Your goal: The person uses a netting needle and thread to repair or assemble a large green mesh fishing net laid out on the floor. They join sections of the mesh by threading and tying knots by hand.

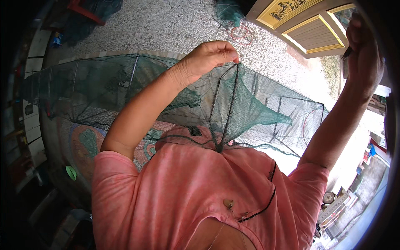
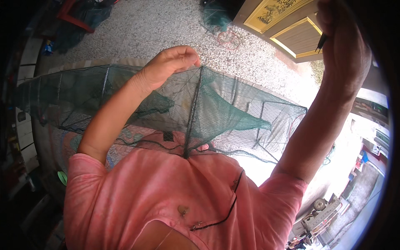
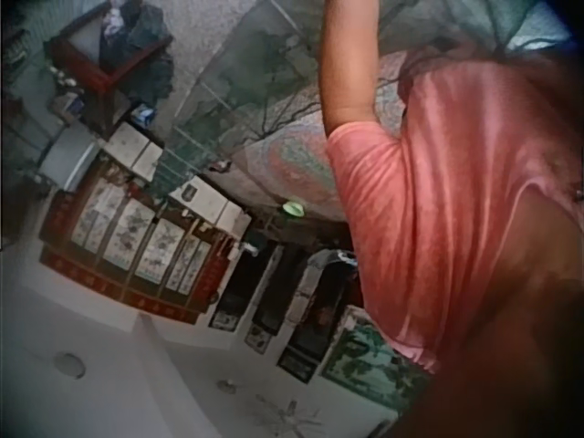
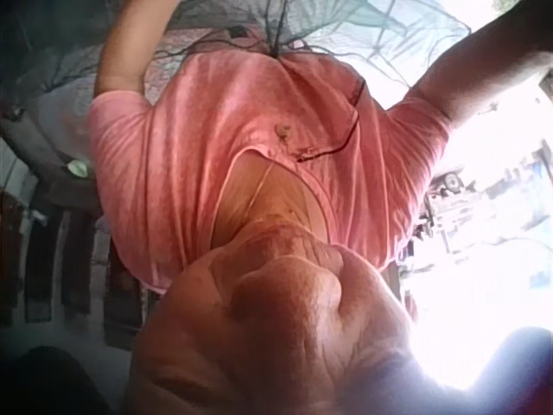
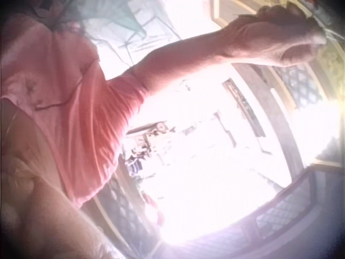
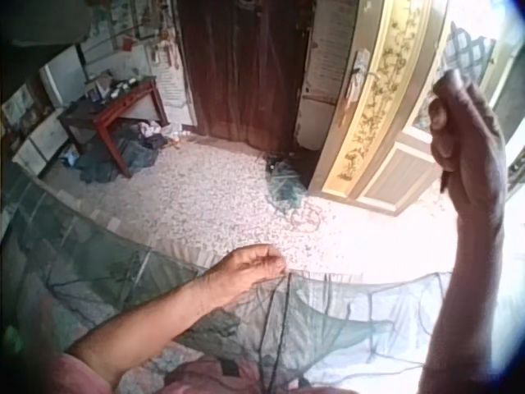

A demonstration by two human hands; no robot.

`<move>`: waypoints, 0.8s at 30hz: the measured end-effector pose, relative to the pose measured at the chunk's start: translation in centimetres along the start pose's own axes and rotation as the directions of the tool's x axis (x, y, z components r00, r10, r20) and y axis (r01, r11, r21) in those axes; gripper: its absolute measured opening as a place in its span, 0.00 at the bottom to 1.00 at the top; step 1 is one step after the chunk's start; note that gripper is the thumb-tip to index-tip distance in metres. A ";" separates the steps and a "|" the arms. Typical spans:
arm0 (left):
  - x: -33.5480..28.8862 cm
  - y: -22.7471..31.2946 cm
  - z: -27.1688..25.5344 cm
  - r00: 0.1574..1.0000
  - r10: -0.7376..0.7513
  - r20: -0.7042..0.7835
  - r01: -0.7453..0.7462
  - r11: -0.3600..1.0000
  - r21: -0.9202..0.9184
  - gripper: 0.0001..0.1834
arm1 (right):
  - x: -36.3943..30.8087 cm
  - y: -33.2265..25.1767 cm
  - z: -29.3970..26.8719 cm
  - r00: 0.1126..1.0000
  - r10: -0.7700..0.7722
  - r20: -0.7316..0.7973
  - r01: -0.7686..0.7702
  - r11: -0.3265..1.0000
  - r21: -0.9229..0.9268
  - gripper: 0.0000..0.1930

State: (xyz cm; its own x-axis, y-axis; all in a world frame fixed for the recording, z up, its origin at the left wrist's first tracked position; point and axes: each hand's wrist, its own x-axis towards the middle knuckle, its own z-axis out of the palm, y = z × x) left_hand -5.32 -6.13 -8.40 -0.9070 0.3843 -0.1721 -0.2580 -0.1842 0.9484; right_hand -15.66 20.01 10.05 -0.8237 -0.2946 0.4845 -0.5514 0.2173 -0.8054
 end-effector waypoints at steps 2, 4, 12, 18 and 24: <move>0.6 -0.6 -1.5 0.997 -0.034 -0.073 0.022 0.988 -0.151 0.07 | -3.2 0.4 1.7 0.983 0.087 0.162 -0.066 0.990 -0.128 0.06; 0.0 -0.2 -1.5 0.987 -0.067 -0.146 0.029 0.968 -0.249 0.07 | -6.6 1.1 6.0 0.952 0.068 0.300 -0.010 0.981 -0.191 0.05; 0.4 -0.9 -1.7 0.991 -0.087 -0.100 0.063 0.973 -0.223 0.07 | -12.8 3.9 9.2 0.829 0.380 0.410 -0.175 0.873 -0.456 0.03; 0.4 -1.2 -1.4 0.985 -0.143 -0.098 0.141 0.990 -0.026 0.06 | -12.7 3.0 10.7 0.792 0.502 0.348 -0.308 0.820 -0.483 0.05; 0.5 -1.1 -0.4 0.944 -0.254 -0.213 0.266 0.963 0.033 0.07 | -12.5 4.2 14.3 0.878 0.360 0.316 -0.200 0.875 -0.441 0.09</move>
State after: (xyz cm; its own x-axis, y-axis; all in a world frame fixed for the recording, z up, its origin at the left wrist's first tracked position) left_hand -5.66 -6.09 -9.69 -0.8613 0.2164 -0.4596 -0.4791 -0.0448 0.8766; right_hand -5.78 11.31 -4.24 -0.8800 -0.4742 0.0275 -0.3759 0.6598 -0.6507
